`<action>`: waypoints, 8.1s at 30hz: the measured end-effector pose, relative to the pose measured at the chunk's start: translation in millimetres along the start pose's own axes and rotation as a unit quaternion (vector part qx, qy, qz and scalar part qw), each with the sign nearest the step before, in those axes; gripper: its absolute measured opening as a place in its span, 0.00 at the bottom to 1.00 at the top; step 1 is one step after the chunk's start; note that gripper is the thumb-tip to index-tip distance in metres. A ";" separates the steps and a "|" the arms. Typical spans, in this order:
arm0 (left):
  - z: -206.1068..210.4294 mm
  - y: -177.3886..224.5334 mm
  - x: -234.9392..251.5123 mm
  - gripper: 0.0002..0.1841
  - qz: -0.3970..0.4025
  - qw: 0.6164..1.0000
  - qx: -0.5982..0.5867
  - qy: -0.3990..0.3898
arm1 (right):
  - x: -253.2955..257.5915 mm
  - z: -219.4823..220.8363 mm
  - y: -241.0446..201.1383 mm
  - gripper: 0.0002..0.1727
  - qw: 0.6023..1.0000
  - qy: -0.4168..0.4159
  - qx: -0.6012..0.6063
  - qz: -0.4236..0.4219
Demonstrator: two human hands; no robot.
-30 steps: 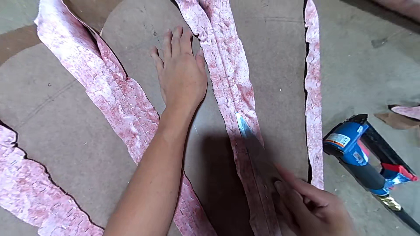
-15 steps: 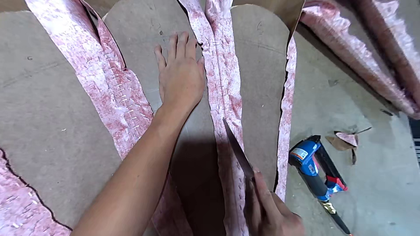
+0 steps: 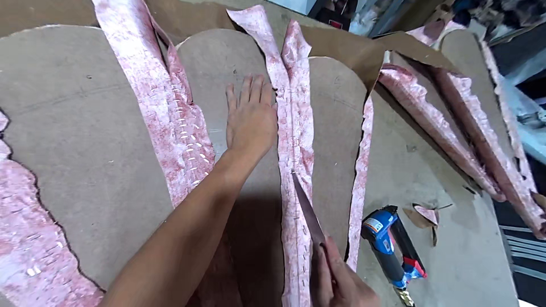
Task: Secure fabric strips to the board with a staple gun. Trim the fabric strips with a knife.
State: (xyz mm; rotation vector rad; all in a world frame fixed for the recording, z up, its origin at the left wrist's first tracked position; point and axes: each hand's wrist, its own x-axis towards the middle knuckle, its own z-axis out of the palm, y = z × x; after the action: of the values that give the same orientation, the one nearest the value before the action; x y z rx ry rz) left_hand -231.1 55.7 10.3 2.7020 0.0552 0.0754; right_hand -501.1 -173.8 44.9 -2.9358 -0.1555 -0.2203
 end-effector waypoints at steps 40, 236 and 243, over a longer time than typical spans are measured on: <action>-1.7 2.8 5.9 0.29 0.000 1.000 -0.002 -0.011 | 149.8 61.1 -12.6 0.06 0.964 0.032 0.257 -0.055; -11.4 -31.2 -161.4 0.39 0.065 0.997 0.026 -0.034 | -207.8 -124.1 -45.5 0.15 0.917 -0.108 0.232 0.305; -11.1 -24.9 -163.5 0.44 0.035 0.997 0.046 -0.048 | -287.2 -124.1 -44.4 0.19 0.923 -0.155 0.163 0.312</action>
State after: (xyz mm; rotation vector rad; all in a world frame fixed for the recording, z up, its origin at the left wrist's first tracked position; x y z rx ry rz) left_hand -395.6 74.6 2.5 2.7959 -0.0654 -0.0379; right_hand -805.8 -181.0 128.3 -2.5034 0.6300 0.3334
